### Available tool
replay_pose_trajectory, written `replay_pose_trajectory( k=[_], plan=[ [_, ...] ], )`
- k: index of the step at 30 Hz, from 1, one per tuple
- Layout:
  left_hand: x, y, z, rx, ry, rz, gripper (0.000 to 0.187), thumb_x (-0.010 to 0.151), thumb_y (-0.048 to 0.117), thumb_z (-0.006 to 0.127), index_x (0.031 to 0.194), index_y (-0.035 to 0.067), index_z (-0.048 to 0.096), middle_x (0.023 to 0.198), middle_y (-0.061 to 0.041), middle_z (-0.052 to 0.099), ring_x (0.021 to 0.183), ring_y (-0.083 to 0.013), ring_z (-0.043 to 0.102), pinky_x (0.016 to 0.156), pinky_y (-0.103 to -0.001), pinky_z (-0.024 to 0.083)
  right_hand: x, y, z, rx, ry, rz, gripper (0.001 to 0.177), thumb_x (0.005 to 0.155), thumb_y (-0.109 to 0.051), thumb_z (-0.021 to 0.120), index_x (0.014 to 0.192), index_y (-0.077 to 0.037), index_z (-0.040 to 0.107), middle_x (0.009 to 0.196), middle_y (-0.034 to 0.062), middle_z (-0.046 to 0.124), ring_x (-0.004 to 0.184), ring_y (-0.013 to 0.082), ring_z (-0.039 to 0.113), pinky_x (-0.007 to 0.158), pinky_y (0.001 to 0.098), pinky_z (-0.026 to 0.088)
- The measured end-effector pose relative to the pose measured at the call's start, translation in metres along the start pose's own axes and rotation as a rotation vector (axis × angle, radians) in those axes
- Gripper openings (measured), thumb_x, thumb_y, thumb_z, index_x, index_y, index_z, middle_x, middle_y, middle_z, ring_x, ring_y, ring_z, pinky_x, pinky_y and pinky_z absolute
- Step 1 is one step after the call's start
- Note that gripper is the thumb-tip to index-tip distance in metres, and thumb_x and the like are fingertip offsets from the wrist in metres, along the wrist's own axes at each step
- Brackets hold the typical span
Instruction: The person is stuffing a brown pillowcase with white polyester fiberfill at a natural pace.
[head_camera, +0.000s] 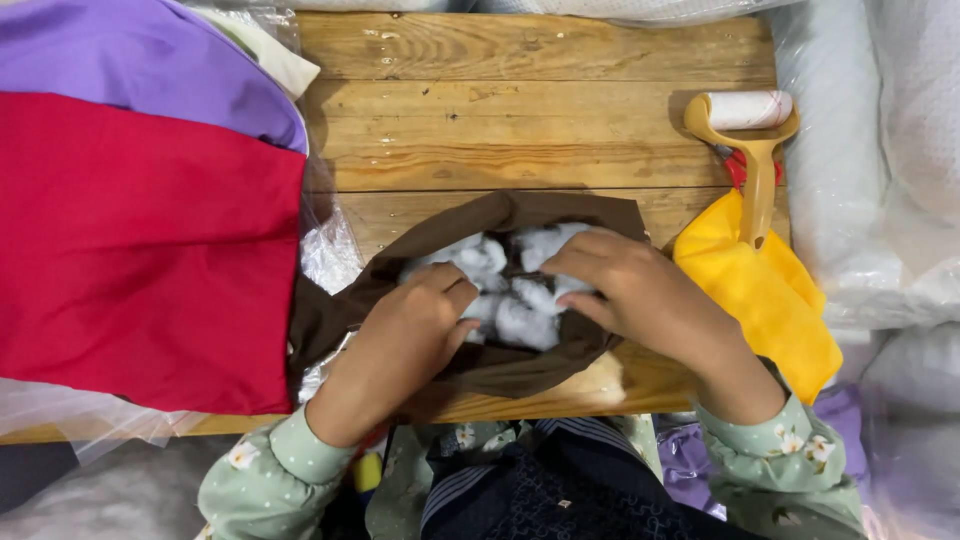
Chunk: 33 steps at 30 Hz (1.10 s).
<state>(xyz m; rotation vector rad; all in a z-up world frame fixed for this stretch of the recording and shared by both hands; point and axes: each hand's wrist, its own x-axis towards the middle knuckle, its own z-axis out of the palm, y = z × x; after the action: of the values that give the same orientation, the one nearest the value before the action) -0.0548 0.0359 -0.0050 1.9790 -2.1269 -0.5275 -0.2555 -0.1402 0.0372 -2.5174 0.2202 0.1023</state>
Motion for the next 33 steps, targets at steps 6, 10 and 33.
replay_pose_trajectory(
  k=[6,10,33],
  plan=[
    [0.013,0.003,0.036,0.143,0.229,-0.115,0.063,0.077,0.044,0.08,0.123,0.004,0.067,0.12,-0.017,0.063,0.111,-0.0348,0.06,0.091,-0.044,0.052,-0.013,0.026,0.052,-0.467,0.078,0.349,0.012,0.088,-0.013,0.068,0.099,-0.013,0.074,0.087,0.0044,0.069,0.085,0.0249,0.072,0.073,0.0361,0.061],
    [0.024,0.016,0.035,-0.041,-0.141,-0.168,0.075,0.1,0.057,0.046,0.152,0.003,0.043,0.152,-0.029,0.039,0.145,-0.047,0.031,0.112,-0.067,0.027,0.009,0.018,0.081,-0.393,0.191,0.098,0.012,0.088,-0.009,0.064,0.091,-0.013,0.074,0.085,0.0045,0.07,0.084,0.0245,0.071,0.07,0.0328,0.058],
    [-0.019,0.008,0.067,0.111,0.251,-0.279,0.025,0.083,0.029,0.074,0.089,0.006,0.08,0.111,-0.014,0.068,0.125,-0.0404,0.056,0.09,-0.051,0.054,0.001,0.005,0.083,-0.498,0.342,0.161,0.013,0.078,-0.011,0.081,0.09,-0.015,0.08,0.111,0.0061,0.076,0.116,0.0318,0.066,0.085,0.0435,0.058]
  ],
)
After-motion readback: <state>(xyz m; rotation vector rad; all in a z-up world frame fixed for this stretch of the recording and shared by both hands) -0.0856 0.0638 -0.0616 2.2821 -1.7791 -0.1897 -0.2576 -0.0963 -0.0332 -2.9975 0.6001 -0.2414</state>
